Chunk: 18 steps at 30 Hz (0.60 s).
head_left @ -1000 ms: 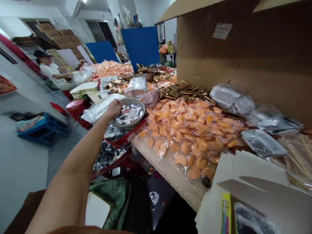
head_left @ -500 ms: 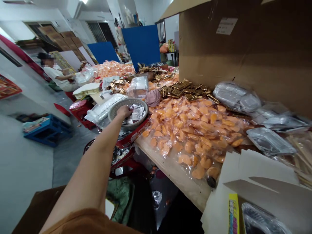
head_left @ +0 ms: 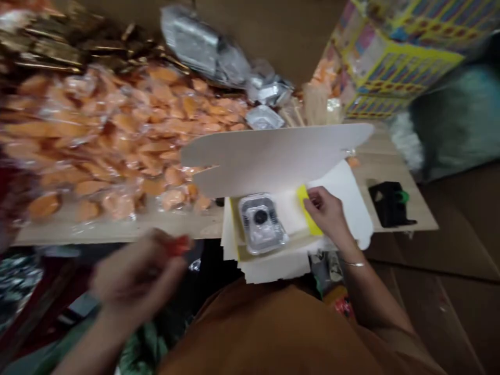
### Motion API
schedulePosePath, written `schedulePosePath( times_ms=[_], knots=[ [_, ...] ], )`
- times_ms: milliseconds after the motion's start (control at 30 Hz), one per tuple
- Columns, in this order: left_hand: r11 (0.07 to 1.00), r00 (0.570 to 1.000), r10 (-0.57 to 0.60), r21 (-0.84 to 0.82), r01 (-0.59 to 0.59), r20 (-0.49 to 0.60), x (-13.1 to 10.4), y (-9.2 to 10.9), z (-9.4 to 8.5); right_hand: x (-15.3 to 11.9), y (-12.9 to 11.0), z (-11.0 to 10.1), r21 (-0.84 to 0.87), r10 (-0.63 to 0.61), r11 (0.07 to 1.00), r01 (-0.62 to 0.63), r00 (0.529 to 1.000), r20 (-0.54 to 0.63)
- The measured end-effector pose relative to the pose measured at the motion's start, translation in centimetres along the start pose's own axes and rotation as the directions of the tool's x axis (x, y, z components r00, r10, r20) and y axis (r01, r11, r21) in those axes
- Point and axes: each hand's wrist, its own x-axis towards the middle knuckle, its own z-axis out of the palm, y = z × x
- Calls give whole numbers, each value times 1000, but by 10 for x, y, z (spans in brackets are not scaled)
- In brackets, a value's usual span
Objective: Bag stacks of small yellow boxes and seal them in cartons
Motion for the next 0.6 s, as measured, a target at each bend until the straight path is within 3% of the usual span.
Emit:
schedulePosePath(
  times_ms=[33, 100, 200, 300, 367, 433, 500, 600],
  knots=[
    [994, 988, 110, -38, -107, 108, -1, 11, 20, -2, -4, 6, -14, -1, 1000, 1, 1000, -11],
    [963, 914, 269, -49, -267, 305, 6, 25, 62, -11, -12, 11, -36, -4, 999, 3, 1000, -28],
    [922, 800, 255, 113, -370, 543, 23, 25, 115, -26, -12, 5, 31, -48, 998, 47, 998, 27],
    [842, 645, 188, 216, -494, 741, 35, 12, 146, -13, 13, -25, 175, -95, 982, 72, 987, 130],
    [805, 592, 192, 219, -551, 782, 37, 6, 154, 16, 39, -59, 158, -48, 987, 40, 998, 47],
    [782, 588, 230, 212, -586, 776, 36, 8, 154, 57, 68, -96, -7, 51, 999, -53, 982, -180],
    [767, 601, 276, 205, -608, 750, 33, 18, 150, 100, 97, -122, -244, 151, 942, -232, 939, -309],
    [771, 636, 349, 175, -612, 688, 32, 32, 135, 144, 130, -129, -362, 221, 884, -298, 946, -238]
  ],
)
